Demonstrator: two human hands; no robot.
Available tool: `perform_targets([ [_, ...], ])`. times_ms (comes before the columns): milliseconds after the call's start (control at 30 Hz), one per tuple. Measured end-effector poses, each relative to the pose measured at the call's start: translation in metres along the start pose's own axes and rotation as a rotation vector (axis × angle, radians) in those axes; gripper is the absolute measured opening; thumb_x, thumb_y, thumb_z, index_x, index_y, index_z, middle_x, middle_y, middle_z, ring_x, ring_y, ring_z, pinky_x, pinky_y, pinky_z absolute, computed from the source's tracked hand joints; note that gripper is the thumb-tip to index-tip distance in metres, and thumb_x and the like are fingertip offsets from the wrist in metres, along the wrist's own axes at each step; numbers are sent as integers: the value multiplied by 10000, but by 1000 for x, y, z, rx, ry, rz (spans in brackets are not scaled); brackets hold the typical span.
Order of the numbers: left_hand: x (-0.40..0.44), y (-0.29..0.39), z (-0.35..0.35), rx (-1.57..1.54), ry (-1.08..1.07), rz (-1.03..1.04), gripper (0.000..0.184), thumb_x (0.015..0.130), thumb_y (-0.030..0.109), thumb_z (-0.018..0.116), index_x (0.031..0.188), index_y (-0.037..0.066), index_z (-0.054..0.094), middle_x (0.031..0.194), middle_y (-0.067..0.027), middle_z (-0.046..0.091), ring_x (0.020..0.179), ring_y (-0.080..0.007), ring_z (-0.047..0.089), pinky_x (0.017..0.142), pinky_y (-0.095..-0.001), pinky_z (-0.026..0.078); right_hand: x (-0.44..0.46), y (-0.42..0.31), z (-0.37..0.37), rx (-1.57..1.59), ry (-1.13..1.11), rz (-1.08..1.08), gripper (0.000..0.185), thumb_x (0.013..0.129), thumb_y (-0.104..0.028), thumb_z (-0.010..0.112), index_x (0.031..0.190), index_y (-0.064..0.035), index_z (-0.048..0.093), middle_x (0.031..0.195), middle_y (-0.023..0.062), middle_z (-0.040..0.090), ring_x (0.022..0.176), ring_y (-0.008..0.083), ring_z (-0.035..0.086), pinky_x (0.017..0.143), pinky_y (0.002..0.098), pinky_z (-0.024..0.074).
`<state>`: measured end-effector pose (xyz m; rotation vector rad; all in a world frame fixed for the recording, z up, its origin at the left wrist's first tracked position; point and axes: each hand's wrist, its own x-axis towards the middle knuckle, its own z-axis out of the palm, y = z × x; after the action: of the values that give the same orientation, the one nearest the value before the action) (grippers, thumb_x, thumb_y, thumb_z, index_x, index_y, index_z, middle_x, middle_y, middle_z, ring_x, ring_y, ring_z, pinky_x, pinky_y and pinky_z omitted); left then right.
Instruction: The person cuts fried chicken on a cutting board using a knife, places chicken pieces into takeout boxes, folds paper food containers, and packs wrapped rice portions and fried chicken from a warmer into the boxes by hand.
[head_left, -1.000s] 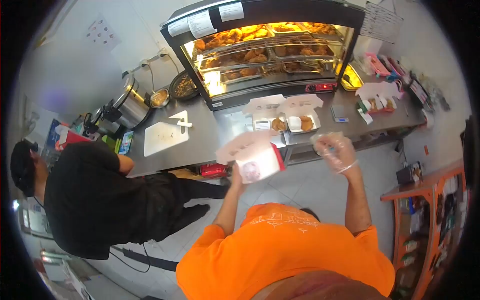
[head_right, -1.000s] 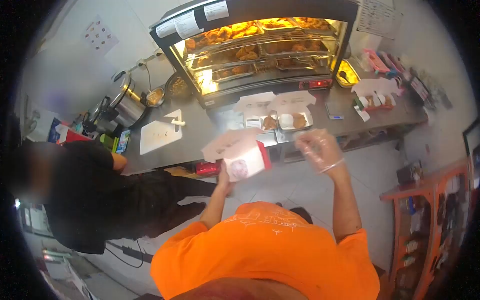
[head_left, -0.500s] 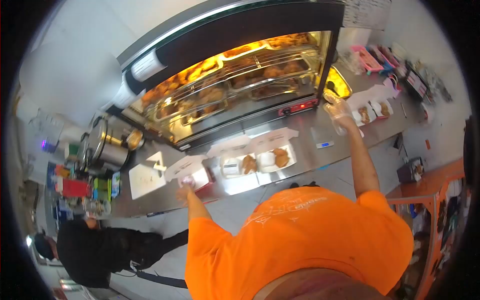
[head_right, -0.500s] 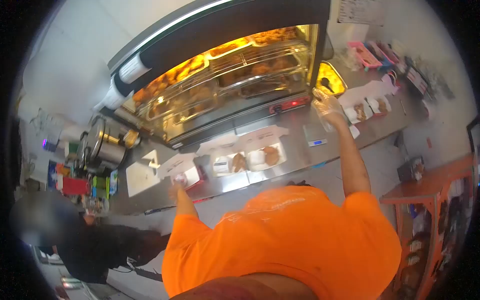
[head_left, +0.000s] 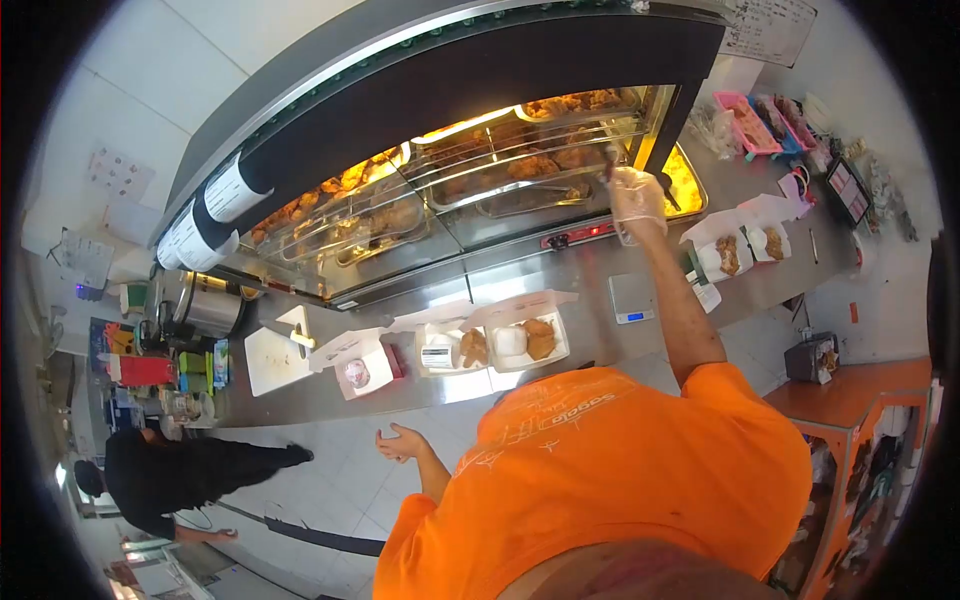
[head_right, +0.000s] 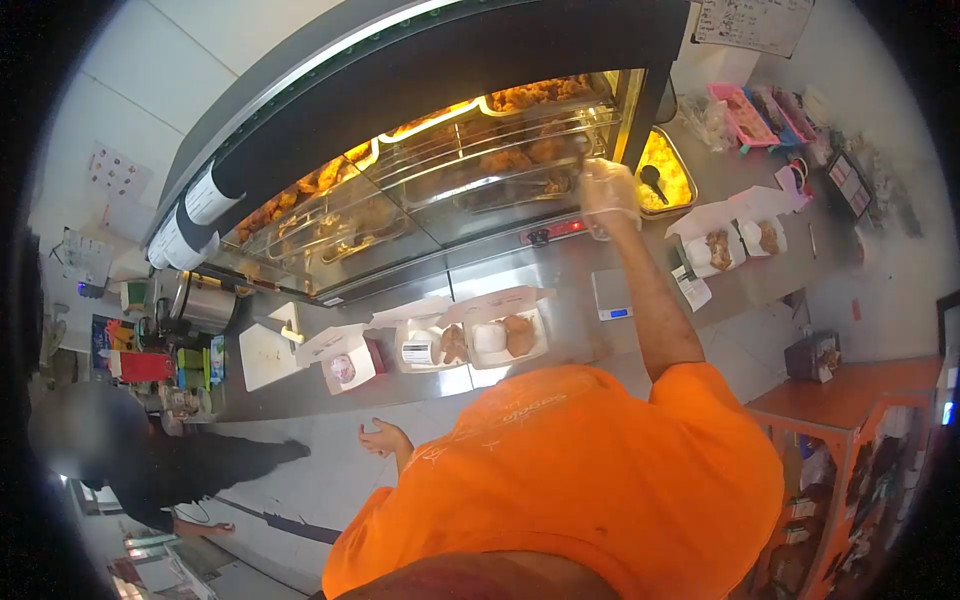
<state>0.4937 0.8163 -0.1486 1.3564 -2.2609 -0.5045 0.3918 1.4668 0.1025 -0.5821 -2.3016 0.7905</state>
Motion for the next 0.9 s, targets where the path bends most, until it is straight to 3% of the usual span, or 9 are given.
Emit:
perform_targets([
  [67, -2, 3, 5, -2, 13, -30, 463, 880, 356, 710, 1290, 198, 564, 1390, -37, 520, 1273, -358, 456, 922, -628, 352, 1, 1, 17, 4, -61, -254, 303, 888, -320, 651, 927, -31, 735, 809, 137, 723, 751, 306, 691, 722, 392, 539],
  [100, -3, 6, 10, -22, 10, -44, 459, 882, 350, 710, 1288, 193, 566, 1383, -45, 522, 1269, -366, 456, 922, -636, 355, 3, -24, 16, 124, -147, -83, 312, 897, -333, 651, 926, -32, 726, 796, 137, 718, 755, 317, 691, 727, 390, 542],
  [200, 5, 17, 24, -108, -1, -23, 451, 886, 341, 711, 1283, 180, 571, 1361, -69, 529, 1256, -390, 458, 926, -657, 362, 29, -50, 29, -376, 144, 50, 379, 929, -403, 613, 1017, -55, 735, 918, 193, 721, 899, 388, 700, 801, 459, 547],
  [267, 13, 15, 28, -190, -18, 74, 447, 889, 345, 710, 1279, 172, 576, 1344, -87, 535, 1247, -407, 459, 938, -664, 361, 48, 21, 85, -320, 26, -45, 451, 917, -421, 644, 1090, -8, 699, 913, 202, 723, 859, 378, 698, 786, 464, 547],
  [433, 23, 16, 24, -170, -54, -10, 440, 886, 324, 721, 1259, 131, 591, 1300, -123, 564, 1224, -419, 472, 969, -626, 369, 89, -6, 96, -263, -422, 321, 439, 903, -441, 664, 1144, -76, 703, 1163, 176, 702, 1030, 309, 695, 927, 461, 527],
  [567, 58, -12, 44, -182, -27, 42, 444, 882, 304, 733, 1239, 76, 601, 1245, -164, 605, 1173, -422, 515, 989, -560, 396, 88, 37, 96, -115, -168, 346, 463, 898, -465, 681, 1010, -16, 692, 1042, 201, 703, 974, 309, 684, 815, 450, 536],
  [667, 97, -18, 49, -266, -10, 100, 442, 878, 274, 744, 1213, 20, 611, 1206, -203, 628, 1151, -415, 549, 1019, -507, 409, 56, 31, 99, -281, 464, 166, 444, 891, -373, 736, 1076, 27, 675, 1118, 207, 696, 1040, 270, 679, 808, 385, 547],
  [800, 180, -37, 82, -435, -70, 352, 463, 887, 244, 750, 1242, -21, 617, 1228, -216, 638, 1187, -378, 562, 1067, -458, 402, -15, -80, 43, 878, -3, 559, 456, 909, -276, 722, 1236, 31, 634, 1229, 150, 671, 1118, 247, 665, 920, 371, 566],
  [900, 215, -5, 82, -450, -389, 325, 447, 952, 319, 686, 1281, 25, 622, 1266, -187, 639, 1199, -339, 560, 1068, -438, 405, -80, -130, 70, 899, -658, 494, 328, 931, -164, 671, 1229, -32, 640, 1217, 133, 676, 1074, 238, 676, 889, 401, 591],
])
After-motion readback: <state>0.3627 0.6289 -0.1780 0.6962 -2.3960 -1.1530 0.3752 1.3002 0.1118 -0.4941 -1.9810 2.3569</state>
